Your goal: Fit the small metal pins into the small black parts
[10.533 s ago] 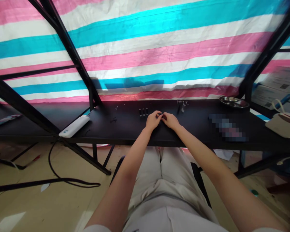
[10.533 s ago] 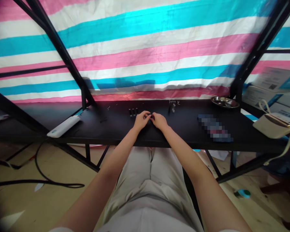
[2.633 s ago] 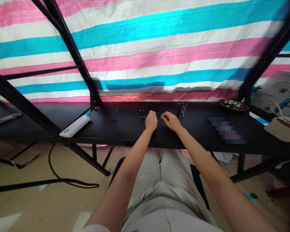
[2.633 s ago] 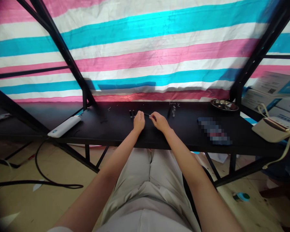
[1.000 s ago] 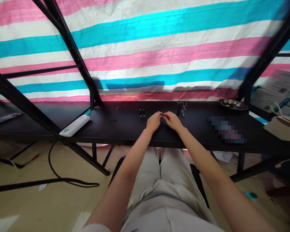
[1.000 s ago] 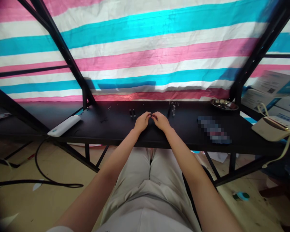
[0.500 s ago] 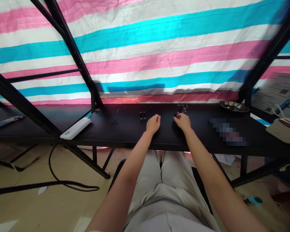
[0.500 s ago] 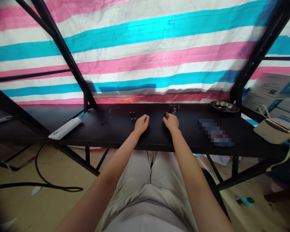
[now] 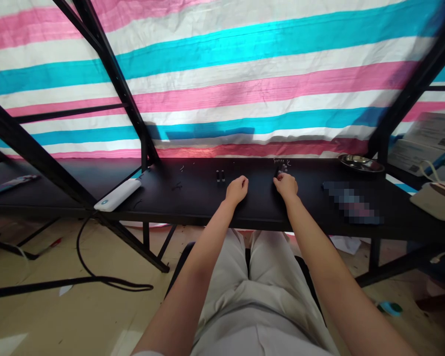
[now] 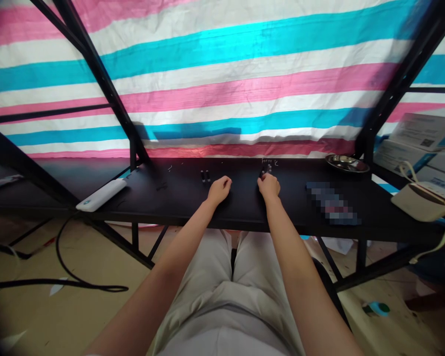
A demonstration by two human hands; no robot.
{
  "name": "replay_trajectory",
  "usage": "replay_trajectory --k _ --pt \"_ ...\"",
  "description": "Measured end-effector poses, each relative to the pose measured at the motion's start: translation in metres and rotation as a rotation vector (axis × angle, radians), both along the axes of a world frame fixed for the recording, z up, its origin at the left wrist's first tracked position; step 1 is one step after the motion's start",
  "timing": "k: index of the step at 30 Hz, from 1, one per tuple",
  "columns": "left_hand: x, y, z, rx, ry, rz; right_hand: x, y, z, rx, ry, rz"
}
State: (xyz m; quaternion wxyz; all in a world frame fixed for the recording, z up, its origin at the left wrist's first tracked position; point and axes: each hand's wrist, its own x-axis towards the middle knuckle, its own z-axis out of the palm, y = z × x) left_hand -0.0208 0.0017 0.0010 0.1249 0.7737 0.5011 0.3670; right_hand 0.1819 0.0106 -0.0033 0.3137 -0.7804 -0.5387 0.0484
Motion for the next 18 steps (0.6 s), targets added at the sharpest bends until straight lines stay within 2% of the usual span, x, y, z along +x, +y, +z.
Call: replay_trajectory --k 11,18 --pt "-0.001 0.002 -0.002 0.009 -0.017 -0.008 0.006 -0.001 -0.002 -0.030 0.009 0.002" --pt "-0.001 0.001 -0.001 -0.007 -0.013 -0.005 0.014 -0.005 0.000 -0.056 0.048 -0.099"
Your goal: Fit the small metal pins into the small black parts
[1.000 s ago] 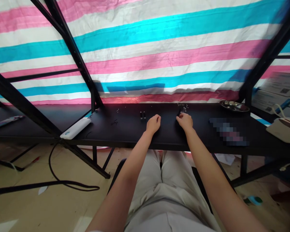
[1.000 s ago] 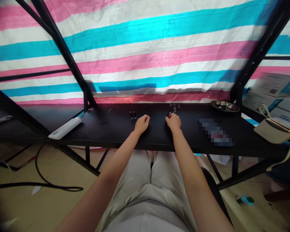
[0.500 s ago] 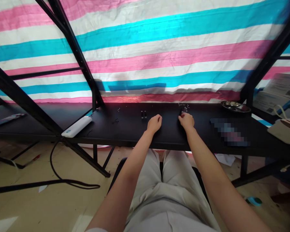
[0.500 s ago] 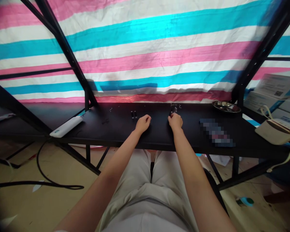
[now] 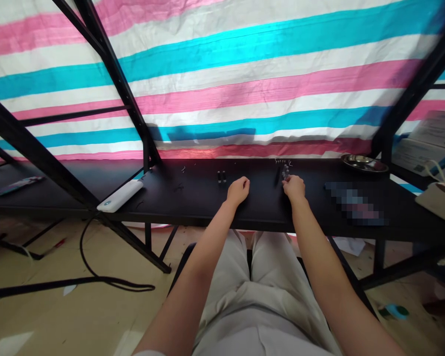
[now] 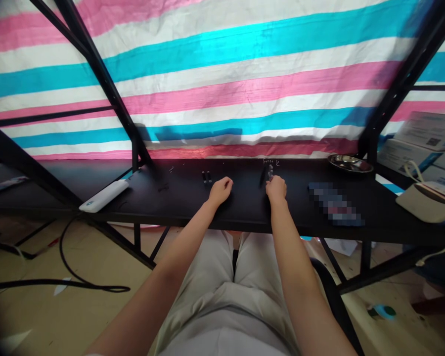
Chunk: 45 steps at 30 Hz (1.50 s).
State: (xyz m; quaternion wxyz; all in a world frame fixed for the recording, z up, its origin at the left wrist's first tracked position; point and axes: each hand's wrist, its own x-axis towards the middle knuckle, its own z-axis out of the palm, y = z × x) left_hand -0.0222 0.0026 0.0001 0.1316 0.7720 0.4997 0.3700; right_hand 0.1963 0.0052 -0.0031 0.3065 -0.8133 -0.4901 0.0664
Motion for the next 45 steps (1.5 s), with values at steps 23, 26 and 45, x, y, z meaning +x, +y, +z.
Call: replay_trajectory --k 23,26,45 --pt "-0.014 0.007 0.008 -0.072 -0.532 0.536 -0.018 -0.024 0.010 0.207 -0.007 -0.025" --pt "-0.014 0.007 0.008 -0.068 -0.499 0.526 -0.024 -0.024 0.011 0.389 -0.031 0.082" --pt "-0.009 0.008 0.008 -0.137 -0.304 0.454 -0.037 -0.025 0.006 0.459 -0.094 0.503"
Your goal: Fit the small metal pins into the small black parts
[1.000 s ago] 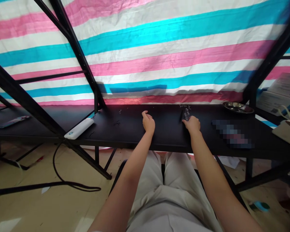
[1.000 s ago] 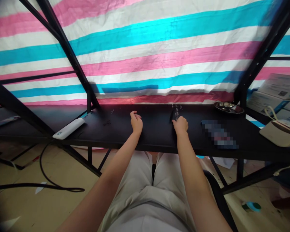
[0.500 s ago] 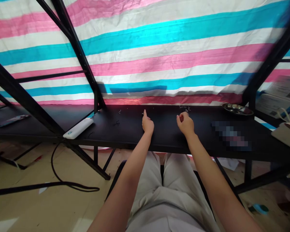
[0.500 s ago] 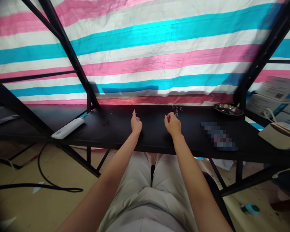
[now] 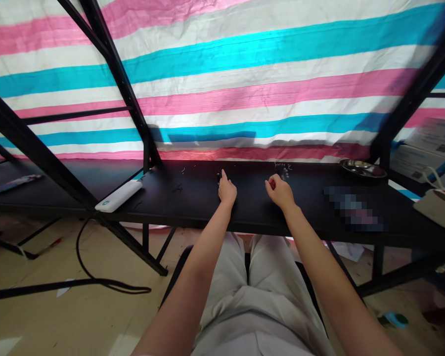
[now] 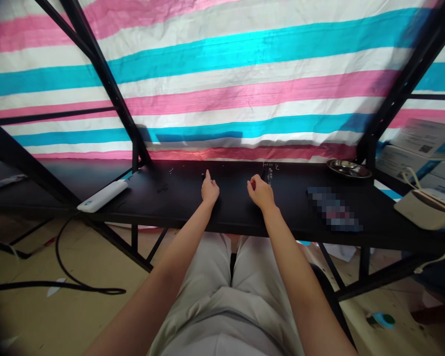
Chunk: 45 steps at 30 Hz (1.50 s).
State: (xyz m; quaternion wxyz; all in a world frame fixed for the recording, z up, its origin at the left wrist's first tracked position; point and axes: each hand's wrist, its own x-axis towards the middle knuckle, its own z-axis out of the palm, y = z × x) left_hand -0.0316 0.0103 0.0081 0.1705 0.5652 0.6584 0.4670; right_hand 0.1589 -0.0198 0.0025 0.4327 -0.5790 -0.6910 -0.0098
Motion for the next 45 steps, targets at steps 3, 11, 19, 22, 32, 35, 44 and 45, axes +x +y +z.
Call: replay_trajectory --k 3,11,19,22,32,35,44,45 --pt "0.000 0.001 -0.001 0.036 -0.026 0.013 0.000 0.000 0.000 -0.005 0.004 0.001" --pt "0.001 0.010 -0.009 0.217 -0.189 -0.087 0.000 0.003 -0.004 -0.018 -0.006 0.010" --pt "0.015 0.004 -0.010 0.156 -0.343 -0.583 -0.010 0.008 -0.010 -0.066 -0.063 0.185" --pt "0.017 0.002 -0.011 0.108 -0.376 -0.662 -0.012 0.009 -0.011 -0.102 -0.113 0.210" --pt "0.016 0.003 -0.010 -0.007 -0.449 -0.694 -0.011 0.010 -0.011 -0.074 -0.207 0.204" --pt "0.016 0.004 -0.011 -0.012 -0.407 -0.676 -0.011 0.008 -0.010 -0.059 -0.215 0.208" --pt "0.017 0.007 -0.012 0.019 -0.416 -0.635 -0.015 0.009 -0.010 -0.026 -0.243 0.210" --pt "0.017 0.007 -0.012 0.023 -0.435 -0.628 -0.015 0.009 -0.010 -0.024 -0.243 0.210"
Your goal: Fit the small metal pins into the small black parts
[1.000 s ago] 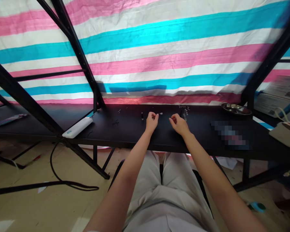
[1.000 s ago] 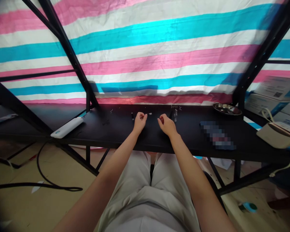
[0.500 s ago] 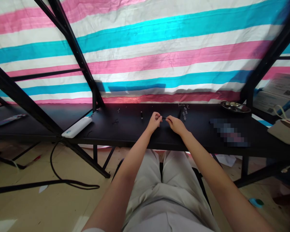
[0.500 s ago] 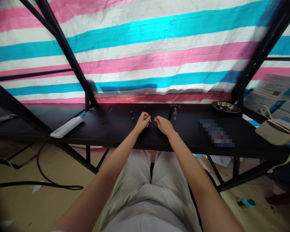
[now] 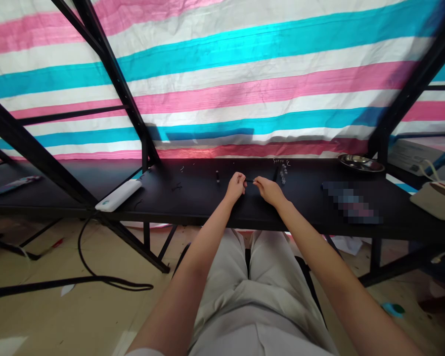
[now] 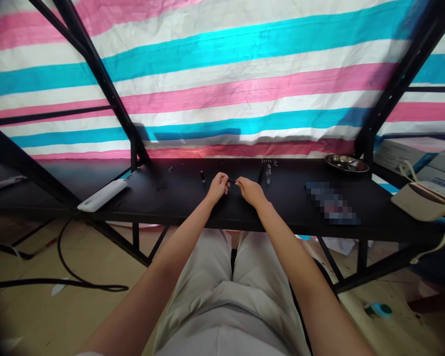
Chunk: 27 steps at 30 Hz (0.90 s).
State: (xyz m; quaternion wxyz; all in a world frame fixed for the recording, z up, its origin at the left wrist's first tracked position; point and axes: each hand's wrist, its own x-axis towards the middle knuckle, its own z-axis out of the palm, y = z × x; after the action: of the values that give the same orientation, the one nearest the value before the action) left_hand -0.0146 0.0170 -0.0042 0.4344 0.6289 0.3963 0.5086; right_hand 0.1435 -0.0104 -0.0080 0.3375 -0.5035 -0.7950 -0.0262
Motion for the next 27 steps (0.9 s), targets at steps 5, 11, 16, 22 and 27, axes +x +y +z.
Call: replay_trajectory --k 5,11,16,22,27 --pt "0.002 -0.001 0.002 -0.079 -0.058 0.030 -0.004 -0.002 0.002 0.006 -0.027 -0.029" --pt "0.001 0.000 0.004 -0.157 -0.097 0.054 -0.011 -0.005 0.005 0.006 -0.101 -0.072" --pt "0.000 0.002 0.003 -0.182 -0.125 0.079 -0.014 -0.005 0.004 -0.002 -0.139 -0.107" --pt "0.000 0.002 0.003 -0.195 -0.148 0.091 -0.016 -0.005 0.004 0.005 -0.177 -0.124" --pt "-0.001 0.003 0.003 -0.206 -0.147 0.101 -0.015 -0.007 0.005 0.007 -0.167 -0.125"
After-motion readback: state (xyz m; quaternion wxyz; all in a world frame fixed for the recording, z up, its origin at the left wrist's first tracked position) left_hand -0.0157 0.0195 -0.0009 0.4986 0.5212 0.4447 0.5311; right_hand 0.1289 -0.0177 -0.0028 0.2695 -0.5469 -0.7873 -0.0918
